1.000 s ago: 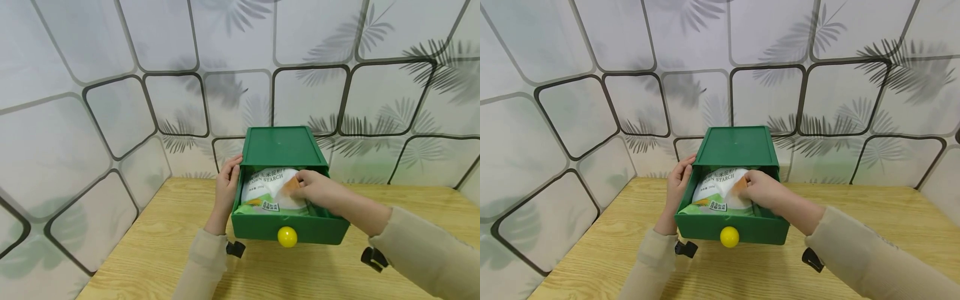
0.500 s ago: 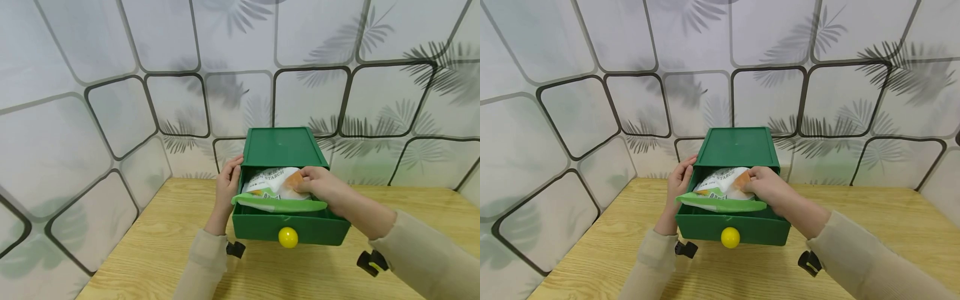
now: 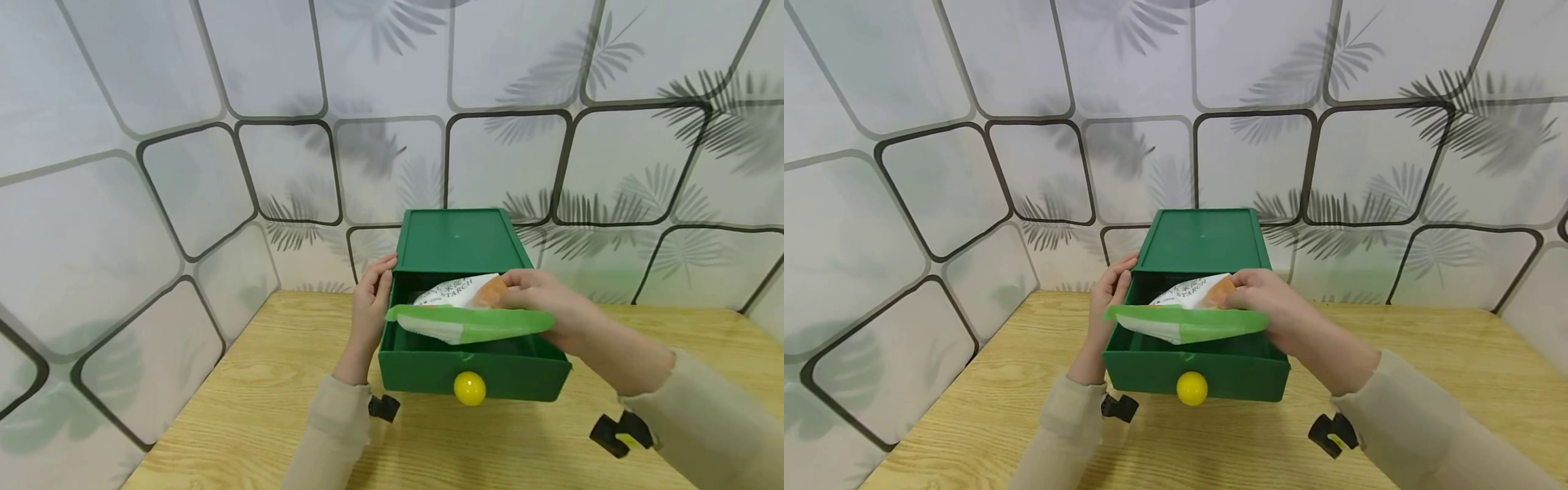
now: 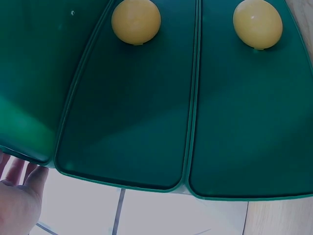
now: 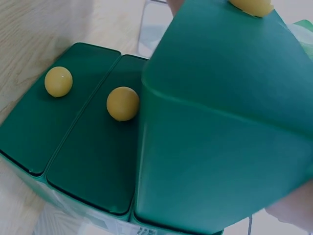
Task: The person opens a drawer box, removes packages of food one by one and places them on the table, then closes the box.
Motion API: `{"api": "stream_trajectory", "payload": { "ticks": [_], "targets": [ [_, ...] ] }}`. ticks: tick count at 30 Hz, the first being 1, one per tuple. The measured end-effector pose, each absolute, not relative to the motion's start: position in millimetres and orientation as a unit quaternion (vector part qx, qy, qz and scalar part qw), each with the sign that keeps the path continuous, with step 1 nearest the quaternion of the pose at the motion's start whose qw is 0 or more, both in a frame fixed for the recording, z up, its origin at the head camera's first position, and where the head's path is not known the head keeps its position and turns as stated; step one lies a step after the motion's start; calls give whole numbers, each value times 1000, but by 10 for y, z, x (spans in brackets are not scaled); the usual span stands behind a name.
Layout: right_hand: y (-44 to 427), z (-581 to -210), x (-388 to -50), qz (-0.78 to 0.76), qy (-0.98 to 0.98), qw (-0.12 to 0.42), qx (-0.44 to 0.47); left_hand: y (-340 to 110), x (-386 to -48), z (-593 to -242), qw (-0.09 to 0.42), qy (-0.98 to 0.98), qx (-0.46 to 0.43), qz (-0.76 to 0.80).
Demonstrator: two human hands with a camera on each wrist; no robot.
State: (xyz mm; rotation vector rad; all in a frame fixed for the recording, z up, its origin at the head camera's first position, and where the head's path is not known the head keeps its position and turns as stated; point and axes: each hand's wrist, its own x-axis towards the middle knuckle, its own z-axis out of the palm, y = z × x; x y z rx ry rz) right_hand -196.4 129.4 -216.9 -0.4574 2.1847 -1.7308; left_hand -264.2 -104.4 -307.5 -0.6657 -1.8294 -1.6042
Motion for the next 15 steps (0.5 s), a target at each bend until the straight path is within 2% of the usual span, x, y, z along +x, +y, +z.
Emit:
{"api": "stream_trajectory", "payload": {
  "ticks": [9, 15],
  "targets": [
    [1418, -2140, -1915, -616, 751, 171, -166, -1037, -2612, -3052, 308, -697, -245, -600],
    [1493, -2131, -1892, -630, 725, 189, -204, -1039, -2631, -3065, 310, -695, -246, -600]
  ]
}}
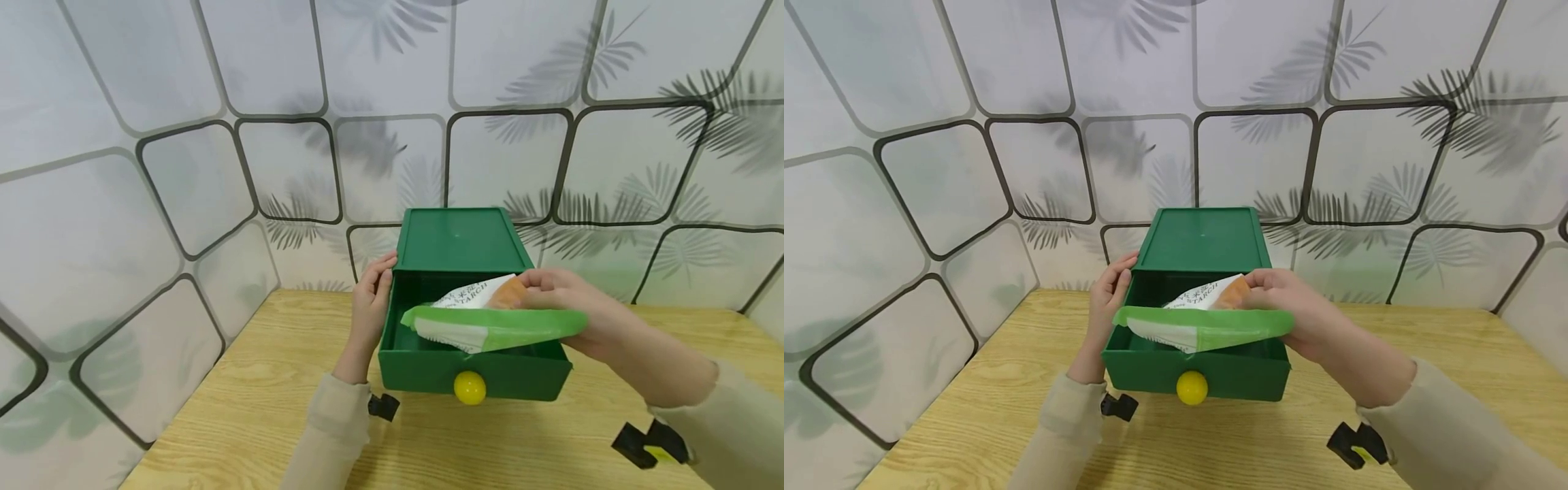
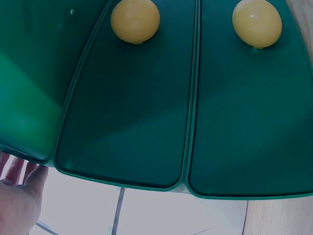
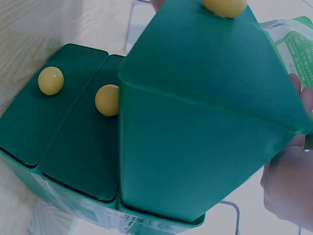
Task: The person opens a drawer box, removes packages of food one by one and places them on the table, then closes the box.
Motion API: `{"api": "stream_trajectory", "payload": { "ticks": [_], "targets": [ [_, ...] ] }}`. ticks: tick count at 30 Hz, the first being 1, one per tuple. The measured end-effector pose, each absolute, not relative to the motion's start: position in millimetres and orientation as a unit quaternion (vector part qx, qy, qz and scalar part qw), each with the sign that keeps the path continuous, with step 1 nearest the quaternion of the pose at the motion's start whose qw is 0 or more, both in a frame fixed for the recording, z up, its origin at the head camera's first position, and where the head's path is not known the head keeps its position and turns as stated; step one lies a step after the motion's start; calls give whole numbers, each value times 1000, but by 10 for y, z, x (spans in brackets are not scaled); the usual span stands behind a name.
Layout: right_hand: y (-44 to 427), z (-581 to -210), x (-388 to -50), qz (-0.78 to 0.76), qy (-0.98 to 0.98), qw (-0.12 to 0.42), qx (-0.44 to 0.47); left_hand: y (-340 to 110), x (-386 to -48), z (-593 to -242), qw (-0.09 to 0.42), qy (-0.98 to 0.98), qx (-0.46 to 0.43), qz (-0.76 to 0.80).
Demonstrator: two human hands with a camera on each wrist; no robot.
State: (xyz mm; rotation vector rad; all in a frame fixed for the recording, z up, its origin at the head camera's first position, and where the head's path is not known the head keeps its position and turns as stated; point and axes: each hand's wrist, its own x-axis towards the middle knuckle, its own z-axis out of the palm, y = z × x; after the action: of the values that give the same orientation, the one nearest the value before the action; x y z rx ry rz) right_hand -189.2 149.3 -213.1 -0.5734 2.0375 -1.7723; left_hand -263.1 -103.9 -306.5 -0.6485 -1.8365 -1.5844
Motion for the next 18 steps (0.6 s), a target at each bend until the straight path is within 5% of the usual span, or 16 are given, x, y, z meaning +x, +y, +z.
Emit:
{"api": "stream_trajectory", "payload": {
  "ticks": [18],
  "targets": [
    [1769, -2017, -1857, -686, 614, 215, -324, -998, -2444, -2907, 306, -699, -243, -599]
  ]
}}
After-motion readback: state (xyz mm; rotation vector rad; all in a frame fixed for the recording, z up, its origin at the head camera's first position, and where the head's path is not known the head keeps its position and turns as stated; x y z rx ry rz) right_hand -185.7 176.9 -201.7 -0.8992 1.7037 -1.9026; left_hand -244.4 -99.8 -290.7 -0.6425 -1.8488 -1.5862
